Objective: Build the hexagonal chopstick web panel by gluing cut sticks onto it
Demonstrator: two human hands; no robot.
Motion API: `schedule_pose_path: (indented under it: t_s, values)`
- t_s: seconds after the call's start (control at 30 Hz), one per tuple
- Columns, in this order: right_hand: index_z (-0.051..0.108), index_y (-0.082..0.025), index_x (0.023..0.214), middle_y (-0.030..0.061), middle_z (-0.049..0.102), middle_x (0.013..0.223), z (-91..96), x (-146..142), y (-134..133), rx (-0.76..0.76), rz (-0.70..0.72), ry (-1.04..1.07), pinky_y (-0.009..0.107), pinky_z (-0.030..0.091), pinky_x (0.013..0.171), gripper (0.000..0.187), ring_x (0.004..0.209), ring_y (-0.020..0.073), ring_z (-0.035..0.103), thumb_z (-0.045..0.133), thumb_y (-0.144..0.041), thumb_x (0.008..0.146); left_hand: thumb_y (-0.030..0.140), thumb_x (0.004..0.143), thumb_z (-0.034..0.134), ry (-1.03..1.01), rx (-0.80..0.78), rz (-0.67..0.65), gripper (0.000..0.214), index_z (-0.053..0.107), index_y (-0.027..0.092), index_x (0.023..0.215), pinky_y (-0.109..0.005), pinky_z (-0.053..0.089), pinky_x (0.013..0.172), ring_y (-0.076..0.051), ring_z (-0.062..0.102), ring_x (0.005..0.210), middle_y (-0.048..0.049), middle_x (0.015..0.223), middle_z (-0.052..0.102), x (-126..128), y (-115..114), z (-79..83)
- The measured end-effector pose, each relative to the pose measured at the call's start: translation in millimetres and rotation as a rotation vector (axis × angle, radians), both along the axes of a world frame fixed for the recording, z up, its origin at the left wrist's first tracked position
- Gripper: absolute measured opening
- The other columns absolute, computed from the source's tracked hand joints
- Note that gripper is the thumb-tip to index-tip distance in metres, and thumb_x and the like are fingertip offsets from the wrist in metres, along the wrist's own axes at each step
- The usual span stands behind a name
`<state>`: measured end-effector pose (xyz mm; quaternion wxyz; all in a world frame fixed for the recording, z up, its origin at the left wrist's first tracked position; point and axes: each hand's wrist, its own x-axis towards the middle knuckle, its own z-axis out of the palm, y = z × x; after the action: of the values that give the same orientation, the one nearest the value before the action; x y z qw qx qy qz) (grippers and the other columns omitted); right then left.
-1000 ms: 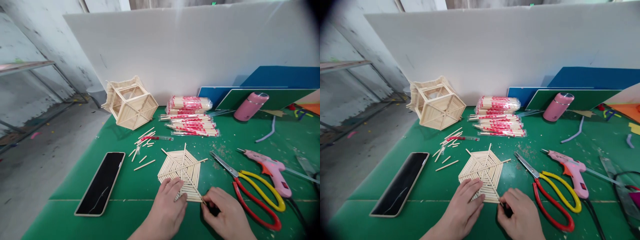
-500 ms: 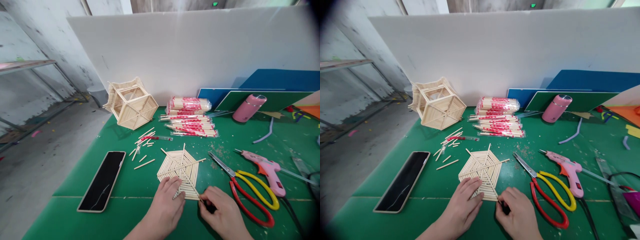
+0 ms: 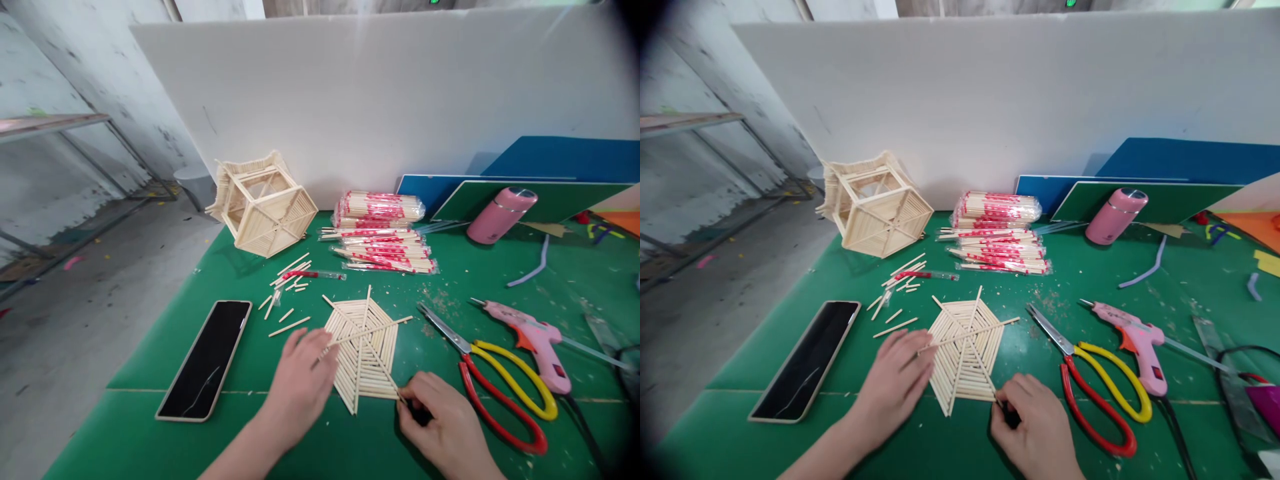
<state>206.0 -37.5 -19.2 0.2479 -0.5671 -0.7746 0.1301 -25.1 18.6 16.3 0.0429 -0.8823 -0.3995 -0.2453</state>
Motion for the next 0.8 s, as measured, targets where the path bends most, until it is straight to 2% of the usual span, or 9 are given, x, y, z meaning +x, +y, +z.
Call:
schedule_pose_path:
  t_s: [0.1, 0.27, 0.6, 0.7, 0.8]
  values:
    - [0.055, -0.019, 0.065, -0.0008, 0.05, 0.057, 0.3, -0.1, 0.2, 0.006, -0.012, 0.014, 0.024, 0.033, 0.051, 0.011, 0.056, 0.0129, 0.046, 0.049, -0.018, 0.074, 0.019, 0.084, 0.041, 0.155, -0.002, 0.193, 0.022, 0.061, 0.016, 0.094, -0.042, 0.042, 0.08, -0.023, 0.055, 0.093, -0.0087, 0.094, 0.063, -28.2, 19.3, 5.1]
    - [0.056, -0.019, 0.066, -0.001, 0.051, 0.057, 1.4, -0.5, 0.6, 0.004, -0.036, 0.021, 0.024, 0.033, 0.052, 0.01, 0.056, 0.013, 0.047, 0.05, -0.017, 0.072, 0.024, 0.083, 0.042, 0.279, -0.056, 0.275, 0.02, 0.061, 0.016, 0.087, -0.043, 0.039, 0.075, -0.025, 0.053, 0.087, -0.0087, 0.086, 0.062, -54.8, 36.4, 9.8]
    - [0.058, -0.019, 0.067, -0.0011, 0.05, 0.057, 5.5, -0.3, 1.8, 0.013, -0.048, 0.046, 0.024, 0.034, 0.053, 0.009, 0.056, 0.0123, 0.047, 0.05, -0.016, 0.071, 0.02, 0.082, 0.042, 0.391, -0.085, 0.3, 0.021, 0.057, 0.019, 0.066, -0.039, 0.033, 0.068, -0.024, 0.052, 0.078, -0.0059, 0.072, 0.059, -48.5, 36.3, 1.4]
    - [0.059, -0.019, 0.066, -0.0009, 0.051, 0.057, 7.7, -0.9, 2.1, -0.001, -0.065, 0.037, 0.024, 0.034, 0.054, 0.011, 0.057, 0.0124, 0.047, 0.05, -0.017, 0.071, 0.021, 0.083, 0.042, 0.348, -0.075, 0.314, 0.02, 0.057, 0.018, 0.07, -0.041, 0.033, 0.071, -0.025, 0.053, 0.082, -0.0074, 0.081, 0.061, -50.4, 35.3, 1.5]
    - [0.059, -0.019, 0.065, -0.0006, 0.051, 0.057, 9.3, -1.4, 2.3, -0.017, -0.079, 0.035, 0.024, 0.034, 0.055, 0.011, 0.058, 0.0126, 0.046, 0.049, -0.016, 0.071, 0.021, 0.084, 0.04, 0.234, -0.095, 0.308, 0.018, 0.056, 0.017, 0.078, -0.039, 0.036, 0.073, -0.021, 0.056, 0.08, -0.0065, 0.088, 0.062, -47.8, 26.2, 5.1]
